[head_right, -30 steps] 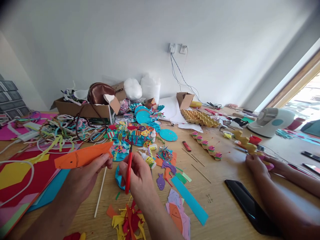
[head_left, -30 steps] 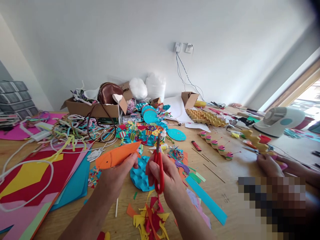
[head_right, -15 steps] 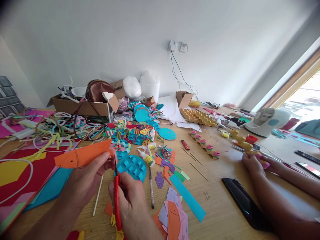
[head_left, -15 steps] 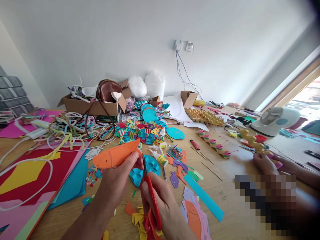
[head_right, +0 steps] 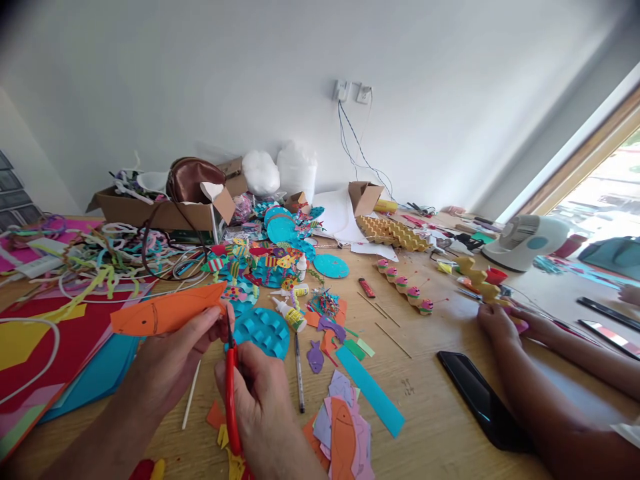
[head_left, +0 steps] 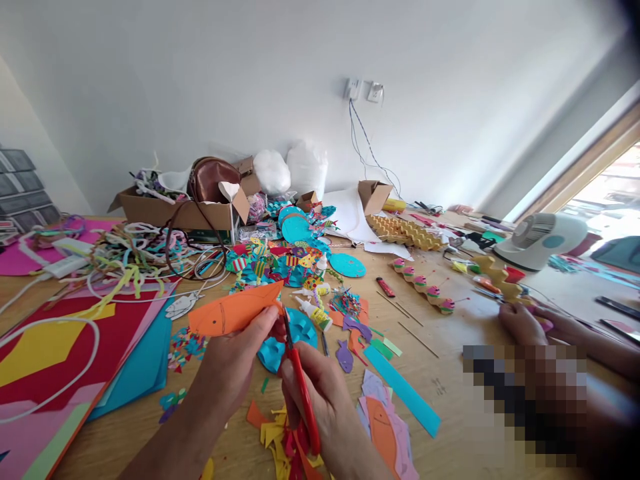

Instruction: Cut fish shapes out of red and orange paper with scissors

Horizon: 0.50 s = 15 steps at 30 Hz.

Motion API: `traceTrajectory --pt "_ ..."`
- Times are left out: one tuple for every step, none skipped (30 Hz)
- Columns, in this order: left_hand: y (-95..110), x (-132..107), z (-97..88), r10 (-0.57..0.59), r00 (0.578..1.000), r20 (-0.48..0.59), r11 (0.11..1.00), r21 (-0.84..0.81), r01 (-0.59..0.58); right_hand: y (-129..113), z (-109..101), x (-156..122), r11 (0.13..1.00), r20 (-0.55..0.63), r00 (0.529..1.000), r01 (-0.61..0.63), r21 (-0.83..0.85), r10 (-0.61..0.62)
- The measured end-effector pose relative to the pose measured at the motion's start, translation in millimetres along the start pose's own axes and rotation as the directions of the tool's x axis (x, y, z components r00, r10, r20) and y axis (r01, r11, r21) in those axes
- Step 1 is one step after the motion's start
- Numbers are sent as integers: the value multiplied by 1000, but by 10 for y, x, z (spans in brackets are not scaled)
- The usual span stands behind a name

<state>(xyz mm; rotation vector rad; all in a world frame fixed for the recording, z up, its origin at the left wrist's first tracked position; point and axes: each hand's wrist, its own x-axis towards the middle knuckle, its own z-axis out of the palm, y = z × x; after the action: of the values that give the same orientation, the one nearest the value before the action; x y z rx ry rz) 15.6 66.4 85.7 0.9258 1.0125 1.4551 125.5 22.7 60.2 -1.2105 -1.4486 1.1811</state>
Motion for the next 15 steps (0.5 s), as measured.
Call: traceTrajectory --pt "-8 -2 -9 0 1000 11 1000 2 0 6 0 1 1000 -1 1000 -4 6 4" --pt "-18 -3 -19 2 1000 20 1000 -1 -2 12 0 2 1000 -1 1000 -9 11 9" --pt "-29 -3 -29 3 1000 31 1000 -6 -3 19 1 2 1000 0 1000 -12 14 12" --pt "-38 -1 -37 3 999 39 1000 -12 -3 26 1 1 1000 0 1000 -13 17 13" --pt "-47 1 -43 3 999 45 1000 -18 -2 33 1 -1 1000 1 1000 -12 18 12" --pt "-54 3 -47 3 999 50 1000 -21 -2 40 1 -3 1000 -1 1000 -10 18 10" --pt "-59 5 -48 3 999 54 1000 -24 -2 46 0 -5 1000 -2 1000 -7 17 7" --pt "-64 7 -48 5 998 60 1000 -26 -3 52 -1 -6 1000 -4 1000 -3 15 3" --pt "-67 8 -47 7 998 67 1000 -28 -5 56 -3 -6 1000 -6 1000 2 11 -2" --pt "-71 9 -46 9 997 73 1000 -27 -7 60 -6 -6 1000 -7 1000 7 7 -7" --pt "-75 9 -46 12 997 79 1000 -26 -10 62 -8 -4 1000 -9 1000 11 3 -11" --pt "-80 8 -47 15 997 81 1000 -21 -14 64 -11 -2 1000 -11 1000 13 1 -13" --pt "-85 7 -50 18 997 80 1000 -12 -17 65 -14 -1 1000 -11 1000 14 -1 -14" --pt "-92 7 -54 21 997 72 1000 0 -21 65 -17 0 1000 -11 1000 13 -3 -13" --pt "-99 6 -59 22 998 55 1000 19 -23 65 -19 1 1000 -10 1000 10 -5 -10"
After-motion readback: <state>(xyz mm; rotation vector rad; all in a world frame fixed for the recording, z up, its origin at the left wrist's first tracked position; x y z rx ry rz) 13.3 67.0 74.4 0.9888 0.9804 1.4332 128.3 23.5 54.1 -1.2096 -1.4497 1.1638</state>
